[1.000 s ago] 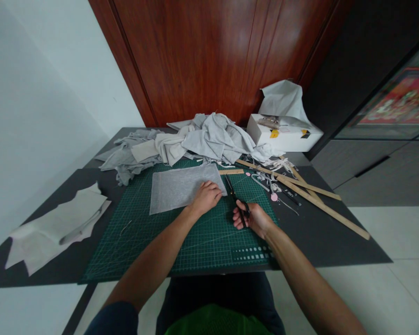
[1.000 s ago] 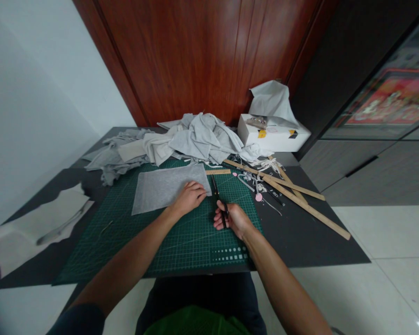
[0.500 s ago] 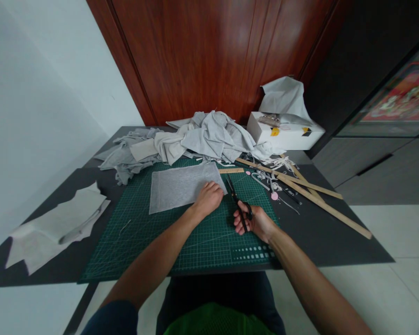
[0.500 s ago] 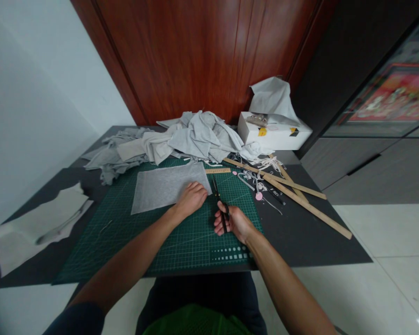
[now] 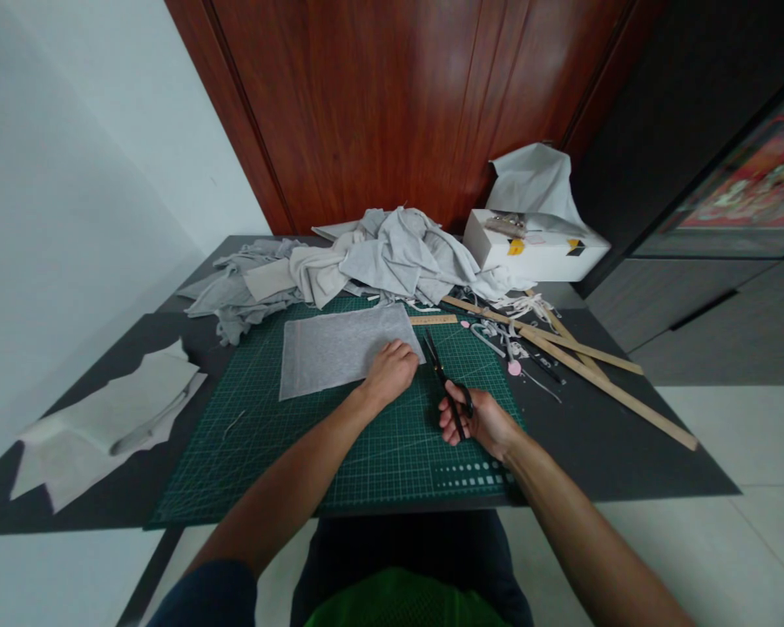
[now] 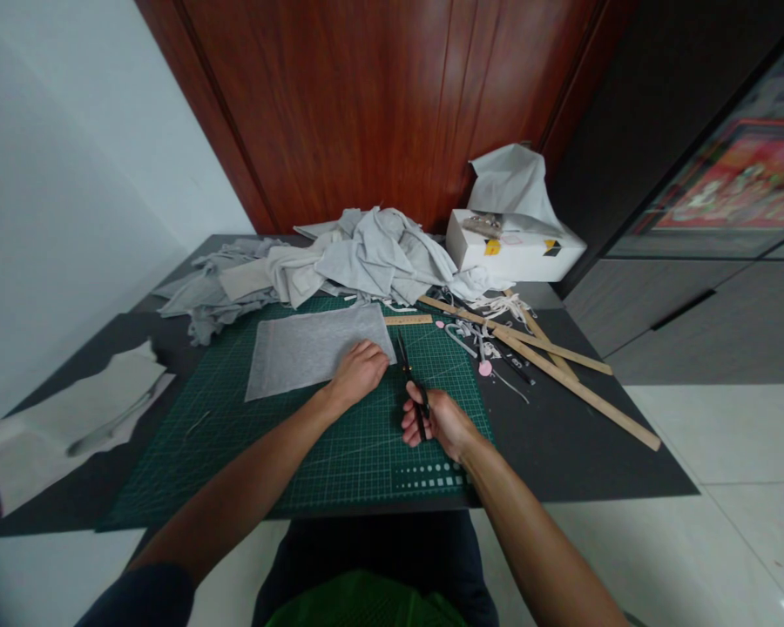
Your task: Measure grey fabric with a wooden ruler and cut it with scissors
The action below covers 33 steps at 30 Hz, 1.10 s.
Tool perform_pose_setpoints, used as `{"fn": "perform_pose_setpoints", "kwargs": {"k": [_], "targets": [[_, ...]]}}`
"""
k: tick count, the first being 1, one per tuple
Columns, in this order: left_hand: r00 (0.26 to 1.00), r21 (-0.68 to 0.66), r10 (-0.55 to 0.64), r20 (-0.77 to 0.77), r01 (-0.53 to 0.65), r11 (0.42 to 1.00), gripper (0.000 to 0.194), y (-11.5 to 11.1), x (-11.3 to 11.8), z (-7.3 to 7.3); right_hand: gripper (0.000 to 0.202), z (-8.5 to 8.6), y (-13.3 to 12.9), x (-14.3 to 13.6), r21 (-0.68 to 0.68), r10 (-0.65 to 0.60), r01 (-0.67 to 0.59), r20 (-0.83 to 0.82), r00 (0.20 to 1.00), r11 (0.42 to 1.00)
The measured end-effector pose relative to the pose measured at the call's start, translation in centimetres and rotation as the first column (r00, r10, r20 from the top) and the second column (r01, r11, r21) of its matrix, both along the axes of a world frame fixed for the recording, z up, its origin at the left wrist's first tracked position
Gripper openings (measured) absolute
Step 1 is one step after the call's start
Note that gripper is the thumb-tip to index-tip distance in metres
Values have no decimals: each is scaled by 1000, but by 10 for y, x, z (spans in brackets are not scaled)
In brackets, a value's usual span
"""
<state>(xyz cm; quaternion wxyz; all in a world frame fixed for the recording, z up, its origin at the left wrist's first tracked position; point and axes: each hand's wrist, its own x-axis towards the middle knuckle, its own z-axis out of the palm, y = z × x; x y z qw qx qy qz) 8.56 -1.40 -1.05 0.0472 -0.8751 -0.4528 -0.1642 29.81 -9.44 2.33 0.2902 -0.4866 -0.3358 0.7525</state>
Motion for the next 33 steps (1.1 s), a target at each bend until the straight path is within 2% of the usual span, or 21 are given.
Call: {"fn": "perform_pose_setpoints", "kwargs": {"k": [8, 16, 24, 26, 30, 33], "targets": [[989, 107, 82, 123, -96, 990, 31, -5, 0, 4, 47, -2, -6, 5, 0, 31, -31, -17, 999, 1000], [982, 79, 103, 160, -117, 990, 31, -5, 5, 6, 49, 5, -18, 4, -39, 68, -70, -40, 997, 997], [988, 11, 55, 148, -57, 998, 32, -6, 6, 5, 48, 4, -19, -2, -33, 74, -75, -18, 997, 997], [988, 5, 66, 140, -68, 998, 28, -7, 6, 5, 49, 3, -20, -1, -34, 75, -76, -6, 997, 997], [985, -19, 92, 143, -90, 996, 5, -8, 6, 6, 50, 3, -25, 1, -32, 66, -67, -11, 998, 997], [980, -37, 117, 158, -113, 993, 9, -8, 7, 6, 49, 2, -28, -1, -34, 67, -67, -9, 998, 997]]}}
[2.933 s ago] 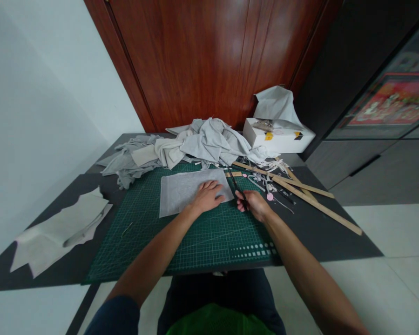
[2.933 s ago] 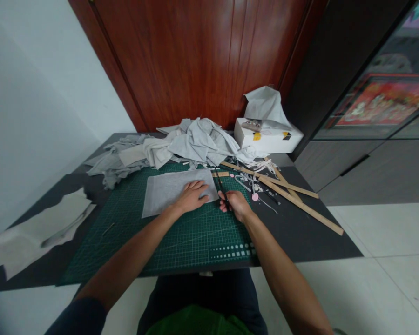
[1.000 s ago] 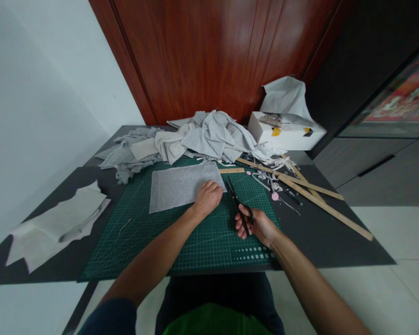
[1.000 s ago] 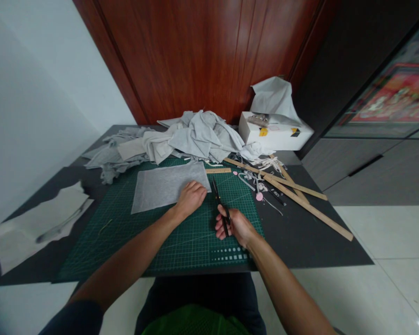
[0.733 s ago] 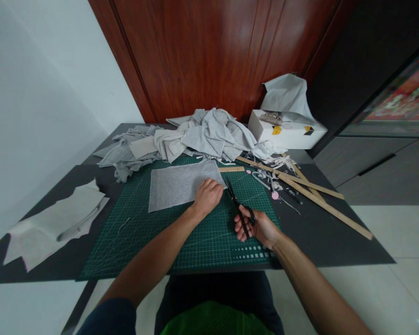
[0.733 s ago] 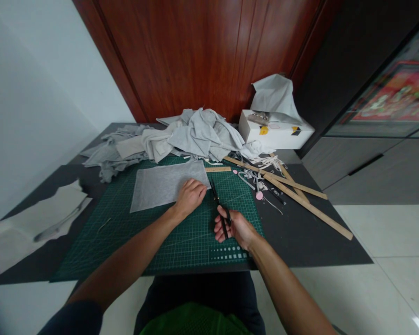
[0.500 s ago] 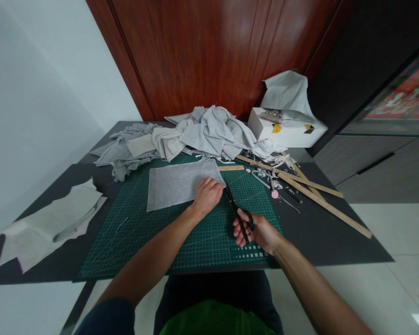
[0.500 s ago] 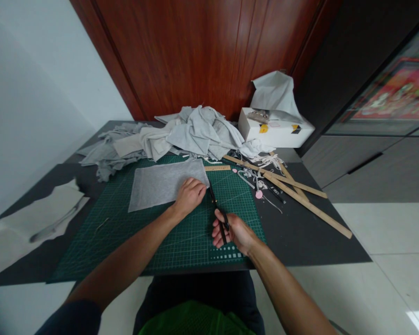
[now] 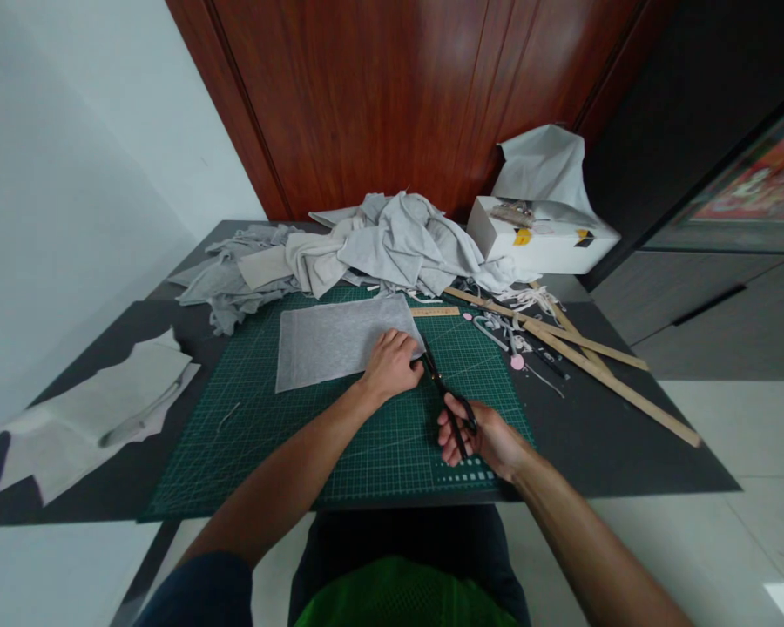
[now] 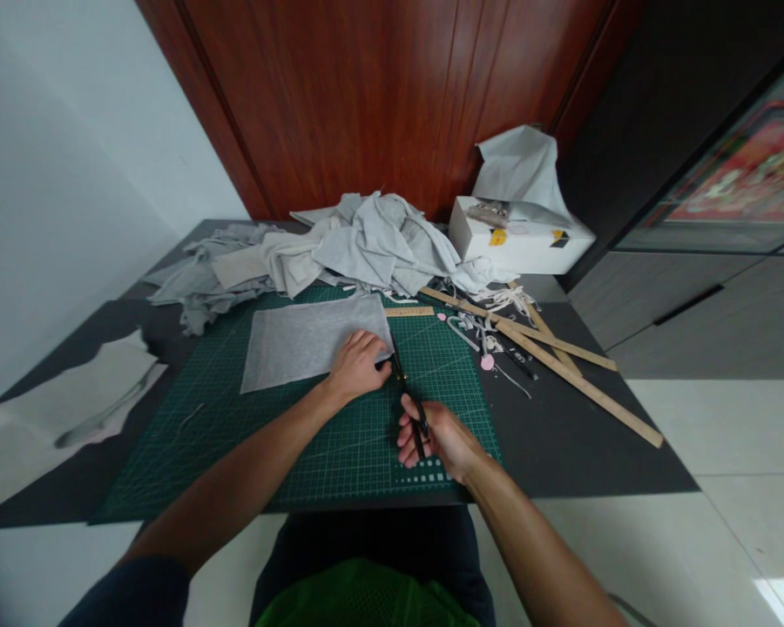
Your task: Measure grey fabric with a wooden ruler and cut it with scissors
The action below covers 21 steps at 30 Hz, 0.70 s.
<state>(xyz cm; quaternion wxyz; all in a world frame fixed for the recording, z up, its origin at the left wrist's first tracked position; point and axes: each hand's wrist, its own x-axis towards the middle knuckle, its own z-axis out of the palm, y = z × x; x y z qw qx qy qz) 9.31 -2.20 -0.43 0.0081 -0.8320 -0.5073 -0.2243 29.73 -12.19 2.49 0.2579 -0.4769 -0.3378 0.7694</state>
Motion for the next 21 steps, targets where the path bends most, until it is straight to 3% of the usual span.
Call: {"fn": "perform_pose_setpoints", "kwargs": {"k": [4, 12, 21], "targets": [[999, 4, -9, -34, 9, 1000, 4, 2, 0, -2, 49, -1, 0, -5, 9, -14, 14, 24, 1000, 1000], [985, 60, -115, -127, 124, 990, 30, -1, -2, -4, 49, 1, 3, -11, 3, -45, 45, 43, 998, 999], [982, 83, -120, -149, 133, 988, 31, -3, -2, -2, 46, -1, 4, -16, 17, -82, 81, 62, 995, 997]]}}
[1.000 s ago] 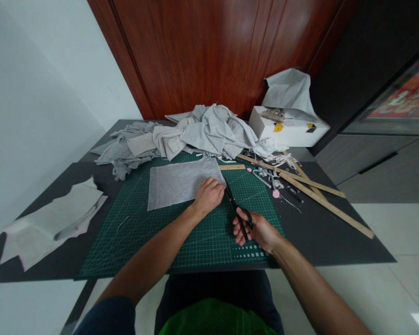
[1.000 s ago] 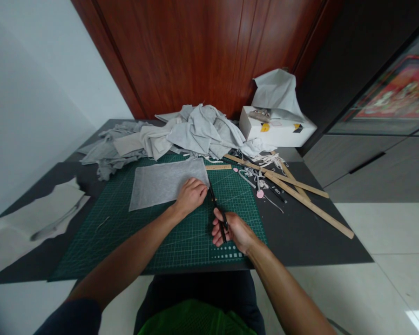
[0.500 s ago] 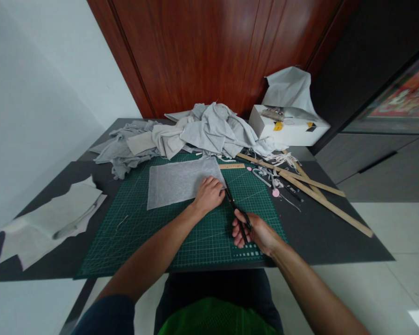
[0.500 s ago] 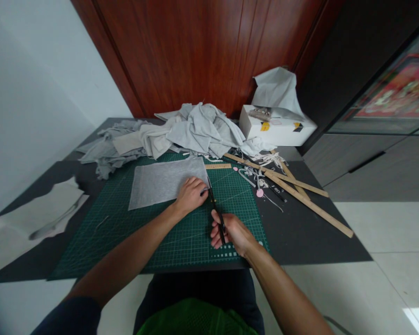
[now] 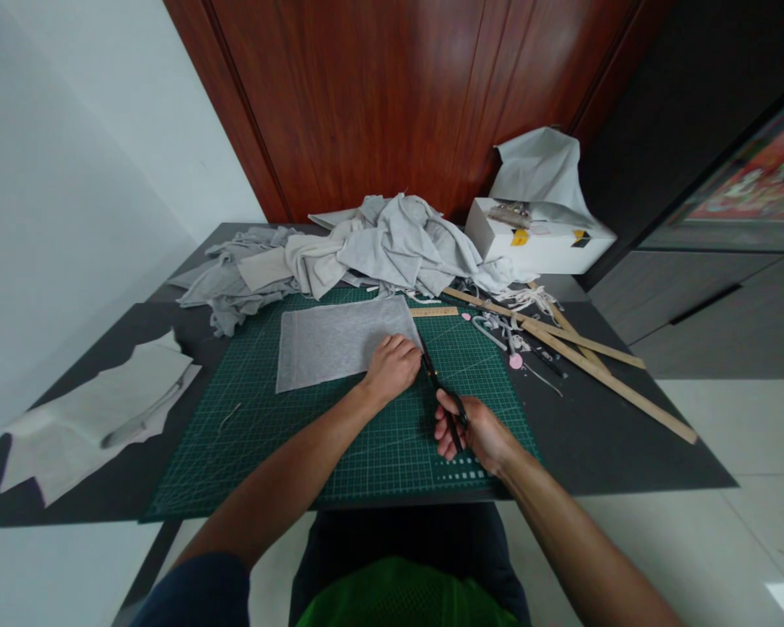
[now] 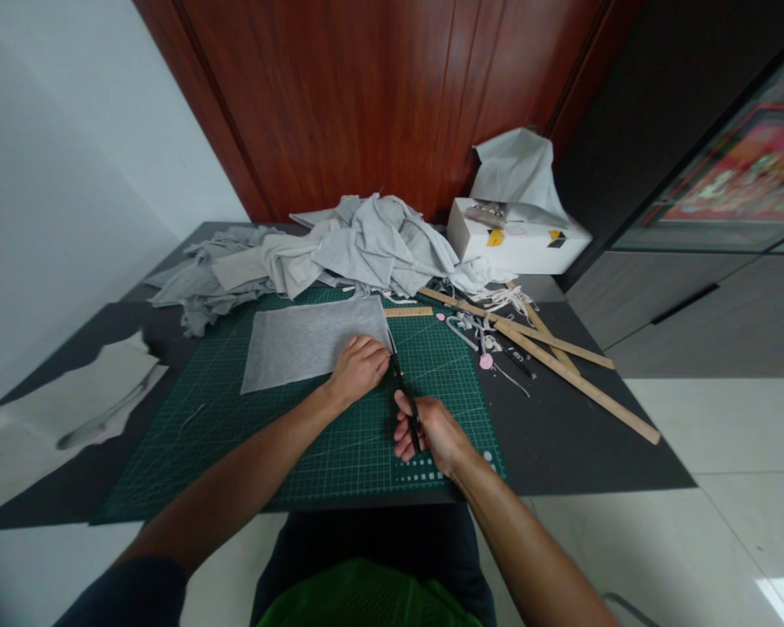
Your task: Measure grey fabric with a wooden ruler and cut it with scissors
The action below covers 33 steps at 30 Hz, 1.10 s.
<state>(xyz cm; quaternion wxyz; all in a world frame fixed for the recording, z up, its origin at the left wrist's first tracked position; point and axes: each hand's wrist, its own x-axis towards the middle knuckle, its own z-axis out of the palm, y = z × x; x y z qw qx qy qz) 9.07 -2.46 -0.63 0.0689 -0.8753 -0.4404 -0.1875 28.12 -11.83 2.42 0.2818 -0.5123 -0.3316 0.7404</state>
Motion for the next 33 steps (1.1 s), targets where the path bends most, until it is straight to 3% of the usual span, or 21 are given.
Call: {"fn": "perform_pose_setpoints", "kwargs": {"k": [12, 33], "targets": [[1000, 134, -26, 4, 26, 991, 24, 2, -2, -7, 50, -8, -3, -4, 42, -29, 29, 3, 1000, 999], [998, 162, -38, 41, 31, 986, 21, 3, -2, -7, 49, -11, -2, -3, 76, -26, 23, 41, 999, 997]]}}
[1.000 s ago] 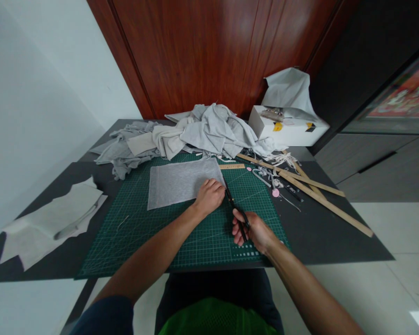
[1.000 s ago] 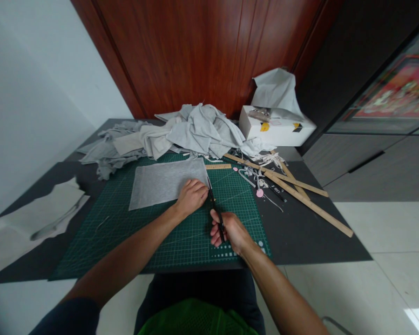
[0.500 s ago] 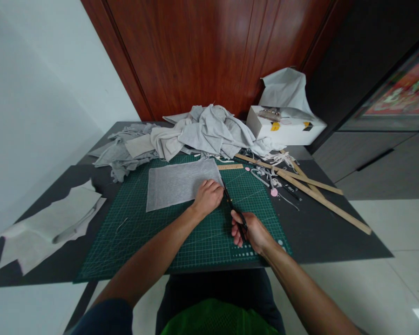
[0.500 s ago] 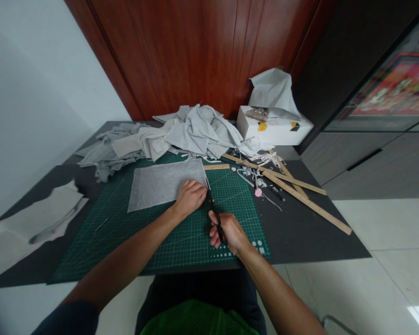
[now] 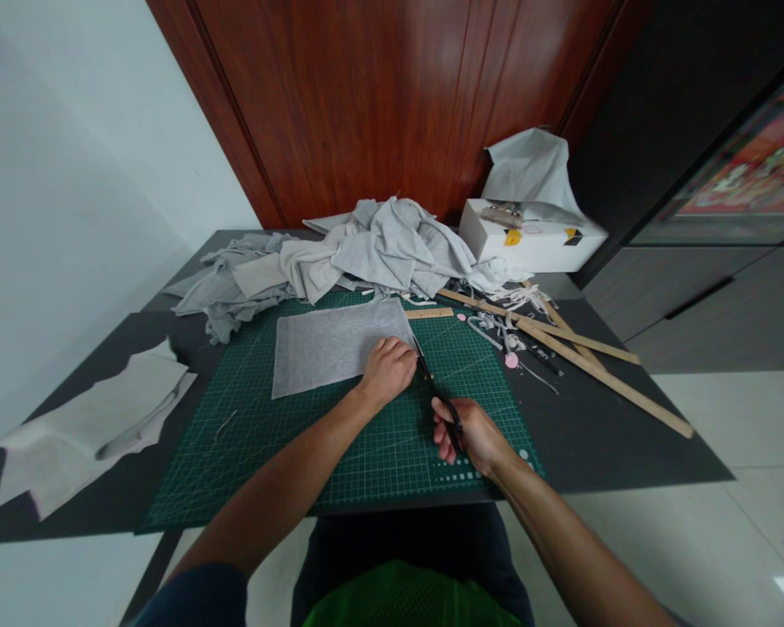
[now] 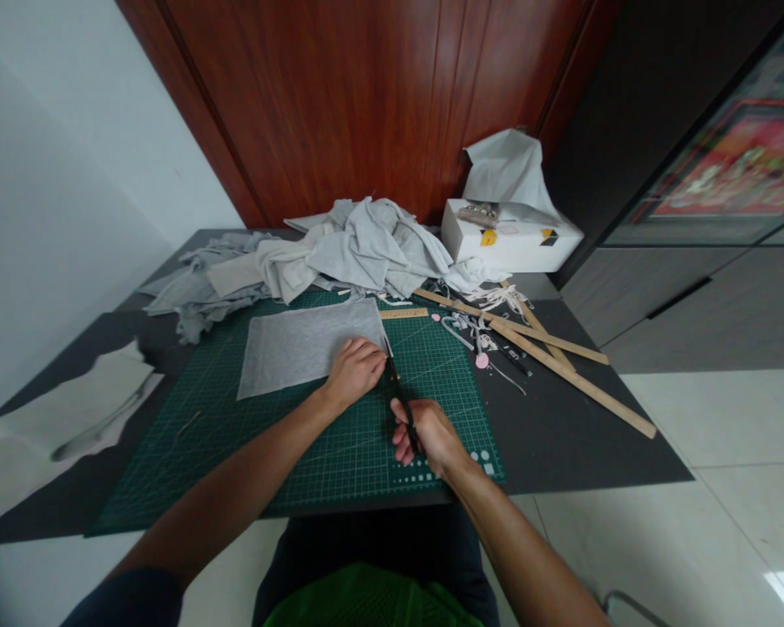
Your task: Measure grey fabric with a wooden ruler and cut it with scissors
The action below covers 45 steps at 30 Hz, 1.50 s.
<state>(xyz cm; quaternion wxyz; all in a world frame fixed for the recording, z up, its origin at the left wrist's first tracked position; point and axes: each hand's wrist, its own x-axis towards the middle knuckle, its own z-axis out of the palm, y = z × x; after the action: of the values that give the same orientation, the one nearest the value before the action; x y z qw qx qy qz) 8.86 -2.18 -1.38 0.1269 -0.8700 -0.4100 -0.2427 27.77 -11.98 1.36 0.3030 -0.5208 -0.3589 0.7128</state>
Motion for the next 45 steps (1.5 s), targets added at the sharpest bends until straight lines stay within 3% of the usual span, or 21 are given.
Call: {"fn": "perform_pose_setpoints", "kwargs": {"k": [28, 45], "targets": [[1000, -16, -3, 28, 4, 1000, 23, 0, 0, -1, 44, -3, 6, 3, -17, 14, -14, -7, 1000, 1000], [999, -13, 2, 39, -1, 1000, 23, 0, -1, -1, 35, 7, 13, -5, -28, -12, 12, 22, 1000, 1000]]}}
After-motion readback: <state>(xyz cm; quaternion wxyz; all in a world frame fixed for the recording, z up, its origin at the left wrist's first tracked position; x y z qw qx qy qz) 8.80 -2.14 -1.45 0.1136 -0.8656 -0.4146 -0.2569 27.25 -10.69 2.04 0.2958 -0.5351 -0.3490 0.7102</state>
